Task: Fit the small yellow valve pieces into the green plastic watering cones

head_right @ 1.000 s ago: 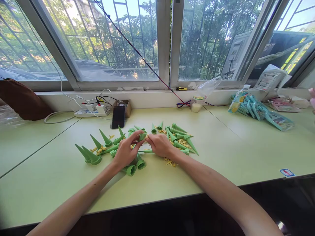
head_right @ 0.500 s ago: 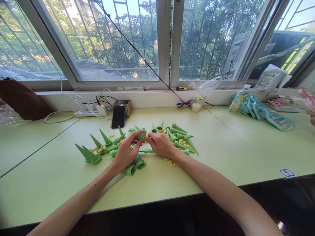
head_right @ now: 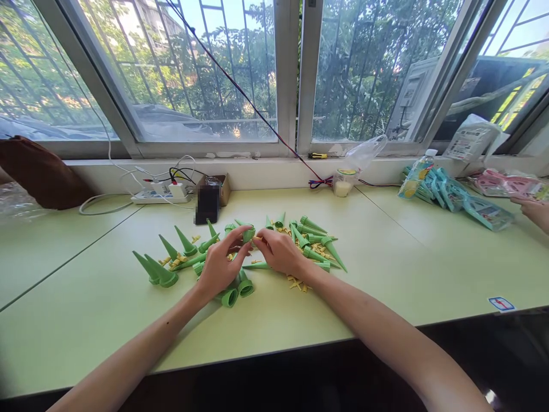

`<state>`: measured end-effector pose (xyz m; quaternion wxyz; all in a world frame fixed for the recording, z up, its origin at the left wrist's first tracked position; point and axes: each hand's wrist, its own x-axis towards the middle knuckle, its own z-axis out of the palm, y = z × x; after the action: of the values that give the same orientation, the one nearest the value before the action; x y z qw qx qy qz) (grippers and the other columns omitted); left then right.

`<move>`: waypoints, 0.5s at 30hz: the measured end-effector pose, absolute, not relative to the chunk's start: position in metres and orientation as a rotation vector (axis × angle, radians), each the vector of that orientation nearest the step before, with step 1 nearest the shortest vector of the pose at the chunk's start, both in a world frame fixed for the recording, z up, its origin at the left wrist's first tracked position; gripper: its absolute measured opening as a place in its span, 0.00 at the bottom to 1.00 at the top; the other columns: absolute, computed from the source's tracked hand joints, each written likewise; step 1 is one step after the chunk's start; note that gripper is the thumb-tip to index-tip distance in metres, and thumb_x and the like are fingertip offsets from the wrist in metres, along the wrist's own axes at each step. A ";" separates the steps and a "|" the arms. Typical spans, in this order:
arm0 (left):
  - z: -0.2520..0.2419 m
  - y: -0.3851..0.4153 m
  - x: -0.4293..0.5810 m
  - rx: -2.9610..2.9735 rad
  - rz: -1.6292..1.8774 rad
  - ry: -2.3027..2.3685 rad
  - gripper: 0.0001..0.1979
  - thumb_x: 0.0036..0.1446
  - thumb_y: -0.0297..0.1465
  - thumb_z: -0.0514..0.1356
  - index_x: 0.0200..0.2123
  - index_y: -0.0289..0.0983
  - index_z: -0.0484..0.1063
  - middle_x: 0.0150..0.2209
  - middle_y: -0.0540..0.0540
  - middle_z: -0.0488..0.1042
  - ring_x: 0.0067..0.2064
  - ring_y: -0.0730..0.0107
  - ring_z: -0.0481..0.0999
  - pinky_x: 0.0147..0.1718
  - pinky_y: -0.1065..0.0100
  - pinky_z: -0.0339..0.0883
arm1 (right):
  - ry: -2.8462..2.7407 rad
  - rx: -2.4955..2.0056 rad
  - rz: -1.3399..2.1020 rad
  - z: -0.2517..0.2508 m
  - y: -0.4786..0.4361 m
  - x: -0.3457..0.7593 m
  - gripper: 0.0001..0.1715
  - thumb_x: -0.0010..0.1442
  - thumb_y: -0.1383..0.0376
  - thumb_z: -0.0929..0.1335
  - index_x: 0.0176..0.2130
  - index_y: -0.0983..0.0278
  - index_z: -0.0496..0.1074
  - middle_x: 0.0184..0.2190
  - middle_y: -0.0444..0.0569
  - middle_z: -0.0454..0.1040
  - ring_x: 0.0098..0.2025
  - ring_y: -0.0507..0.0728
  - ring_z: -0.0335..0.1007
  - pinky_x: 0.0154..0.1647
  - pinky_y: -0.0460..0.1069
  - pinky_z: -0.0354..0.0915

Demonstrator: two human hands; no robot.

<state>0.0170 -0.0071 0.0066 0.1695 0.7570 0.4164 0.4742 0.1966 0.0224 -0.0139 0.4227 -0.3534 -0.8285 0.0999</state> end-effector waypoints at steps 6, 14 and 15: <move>0.006 -0.006 0.017 2.148 1.357 1.171 0.16 0.63 0.31 0.58 0.54 0.40 0.71 0.40 0.47 0.80 0.33 0.68 0.82 0.40 0.64 0.78 | -2.087 -0.863 0.246 -0.013 0.023 0.197 0.11 0.71 0.62 0.61 0.37 0.63 0.67 0.29 0.45 0.71 0.30 0.52 0.64 0.35 0.46 0.58; 0.006 -0.006 0.018 2.117 1.386 1.145 0.15 0.63 0.32 0.58 0.53 0.40 0.72 0.41 0.47 0.80 0.33 0.68 0.83 0.36 0.66 0.79 | -2.099 -0.819 0.242 -0.014 0.024 0.197 0.12 0.71 0.63 0.61 0.34 0.62 0.65 0.27 0.45 0.69 0.28 0.52 0.61 0.32 0.46 0.57; 0.006 -0.007 0.018 2.117 1.385 1.147 0.16 0.63 0.32 0.58 0.53 0.40 0.72 0.41 0.47 0.80 0.33 0.68 0.83 0.36 0.66 0.79 | -2.099 -0.815 0.243 -0.014 0.024 0.197 0.12 0.71 0.63 0.61 0.34 0.62 0.65 0.27 0.45 0.68 0.27 0.52 0.61 0.32 0.46 0.57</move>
<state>0.0176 -0.0066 0.0056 0.1811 0.7495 0.4062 0.4903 0.1968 0.0240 -0.0140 0.4246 -0.3260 -0.8391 0.0971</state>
